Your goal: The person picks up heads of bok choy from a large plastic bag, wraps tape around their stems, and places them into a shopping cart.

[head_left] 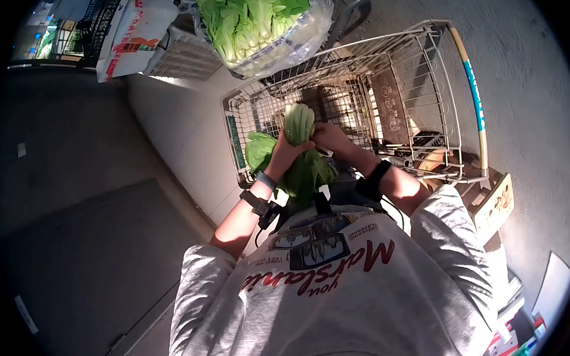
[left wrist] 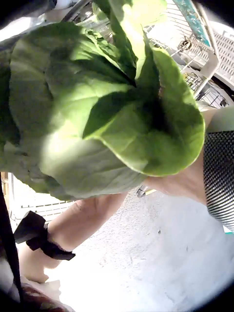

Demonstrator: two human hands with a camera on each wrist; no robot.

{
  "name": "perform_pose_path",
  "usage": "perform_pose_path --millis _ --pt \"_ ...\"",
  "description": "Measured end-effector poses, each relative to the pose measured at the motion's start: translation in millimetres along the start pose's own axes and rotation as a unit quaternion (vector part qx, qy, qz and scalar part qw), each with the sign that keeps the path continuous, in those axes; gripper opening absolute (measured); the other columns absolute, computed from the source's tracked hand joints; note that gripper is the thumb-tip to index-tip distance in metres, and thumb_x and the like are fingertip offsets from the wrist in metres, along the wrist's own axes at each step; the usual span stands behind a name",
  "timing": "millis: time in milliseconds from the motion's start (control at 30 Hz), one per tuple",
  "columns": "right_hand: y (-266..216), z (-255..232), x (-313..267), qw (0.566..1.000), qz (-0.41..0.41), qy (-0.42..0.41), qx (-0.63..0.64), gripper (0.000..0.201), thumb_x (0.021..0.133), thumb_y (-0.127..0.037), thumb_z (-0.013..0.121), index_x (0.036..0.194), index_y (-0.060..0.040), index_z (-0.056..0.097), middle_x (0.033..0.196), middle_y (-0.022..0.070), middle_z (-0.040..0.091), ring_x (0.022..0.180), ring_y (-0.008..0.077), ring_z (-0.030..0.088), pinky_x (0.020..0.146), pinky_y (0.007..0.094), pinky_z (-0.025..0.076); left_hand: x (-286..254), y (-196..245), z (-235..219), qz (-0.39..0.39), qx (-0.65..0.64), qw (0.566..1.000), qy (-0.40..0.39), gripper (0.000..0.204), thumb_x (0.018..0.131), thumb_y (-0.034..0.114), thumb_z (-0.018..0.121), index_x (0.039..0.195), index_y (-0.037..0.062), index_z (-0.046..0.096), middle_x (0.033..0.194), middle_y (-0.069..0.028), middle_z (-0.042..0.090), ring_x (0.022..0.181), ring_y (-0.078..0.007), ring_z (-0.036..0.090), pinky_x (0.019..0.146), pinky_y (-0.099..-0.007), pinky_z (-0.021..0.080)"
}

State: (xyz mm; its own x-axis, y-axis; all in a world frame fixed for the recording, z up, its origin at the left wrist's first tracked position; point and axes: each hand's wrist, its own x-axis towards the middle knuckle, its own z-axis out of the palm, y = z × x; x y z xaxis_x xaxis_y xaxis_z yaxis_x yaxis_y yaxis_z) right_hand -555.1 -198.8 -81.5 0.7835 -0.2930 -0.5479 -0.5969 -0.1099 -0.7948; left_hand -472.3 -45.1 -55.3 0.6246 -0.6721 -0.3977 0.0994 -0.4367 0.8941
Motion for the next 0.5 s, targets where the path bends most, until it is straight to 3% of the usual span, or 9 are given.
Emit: perform_pose_path --millis 33,167,267,333,367,433,500 --pt "-1 -3 -1 0.999 -0.001 0.006 -0.032 0.034 0.067 -0.030 0.063 0.094 -0.0110 0.066 0.083 0.0120 0.066 0.080 0.0285 0.063 0.073 0.0353 0.049 2 0 2 0.044 -0.016 0.999 0.000 0.068 0.065 0.021 0.078 0.115 -0.0002 0.039 0.106 -0.0100 0.053 0.096 -0.0159 0.052 0.082 -0.0290 0.045" --pt "-7 -18 -6 0.997 -0.035 0.000 -0.073 0.035 0.067 -0.035 0.064 0.090 -0.0089 0.067 0.080 0.0125 0.065 0.077 0.0281 0.064 0.072 0.0353 0.048 8 -5 3 0.024 0.022 0.999 0.032 0.074 0.064 0.022 0.079 0.119 -0.0002 0.035 0.110 -0.0106 0.051 0.098 -0.0164 0.052 0.083 -0.0290 0.044" --pt "-21 -33 -17 0.999 0.006 -0.011 -0.048 0.037 0.067 -0.039 0.065 0.086 -0.0079 0.068 0.077 0.0125 0.065 0.074 0.0268 0.064 0.070 0.0342 0.048 11 -7 1 0.008 -0.003 1.000 -0.012 0.081 0.063 0.022 0.080 0.123 0.0001 0.030 0.114 -0.0118 0.049 0.101 -0.0177 0.051 0.084 -0.0288 0.044" --pt "-29 -43 -24 0.994 0.003 -0.012 -0.104 0.040 0.068 -0.043 0.066 0.084 -0.0060 0.068 0.073 0.0127 0.065 0.070 0.0252 0.063 0.067 0.0335 0.048 10 -9 2 0.015 -0.050 0.997 -0.052 0.083 0.064 0.024 0.079 0.126 0.0000 0.029 0.115 -0.0127 0.049 0.104 -0.0183 0.050 0.085 -0.0290 0.043" --pt "-25 -43 -22 0.994 0.003 -0.012 -0.107 0.040 0.068 -0.043 0.066 0.084 -0.0060 0.068 0.073 0.0127 0.065 0.070 0.0252 0.063 0.067 0.0335 0.048 10 -9 3 0.016 -0.053 0.997 -0.052 0.083 0.064 0.024 0.079 0.126 0.0000 0.029 0.115 -0.0127 0.049 0.104 -0.0183 0.050 0.085 -0.0290 0.043" --pt "-19 -43 -18 0.997 0.000 -0.014 -0.078 0.034 0.073 -0.028 0.069 0.089 0.0006 0.065 0.073 0.0087 0.065 0.067 0.0145 0.061 0.063 0.0278 0.047 8 -4 5 0.033 -0.034 0.997 -0.058 0.084 0.060 0.025 0.081 0.123 0.0020 0.030 0.113 -0.0120 0.050 0.104 -0.0185 0.050 0.088 -0.0307 0.041" --pt "-14 -44 -20 0.999 -0.003 -0.001 -0.054 0.033 0.074 -0.028 0.068 0.089 0.0016 0.065 0.072 0.0086 0.064 0.066 0.0143 0.061 0.062 0.0278 0.047 8 0 6 0.038 -0.031 0.997 -0.060 0.083 0.060 0.024 0.081 0.122 0.0021 0.031 0.113 -0.0121 0.050 0.104 -0.0184 0.050 0.088 -0.0307 0.042"
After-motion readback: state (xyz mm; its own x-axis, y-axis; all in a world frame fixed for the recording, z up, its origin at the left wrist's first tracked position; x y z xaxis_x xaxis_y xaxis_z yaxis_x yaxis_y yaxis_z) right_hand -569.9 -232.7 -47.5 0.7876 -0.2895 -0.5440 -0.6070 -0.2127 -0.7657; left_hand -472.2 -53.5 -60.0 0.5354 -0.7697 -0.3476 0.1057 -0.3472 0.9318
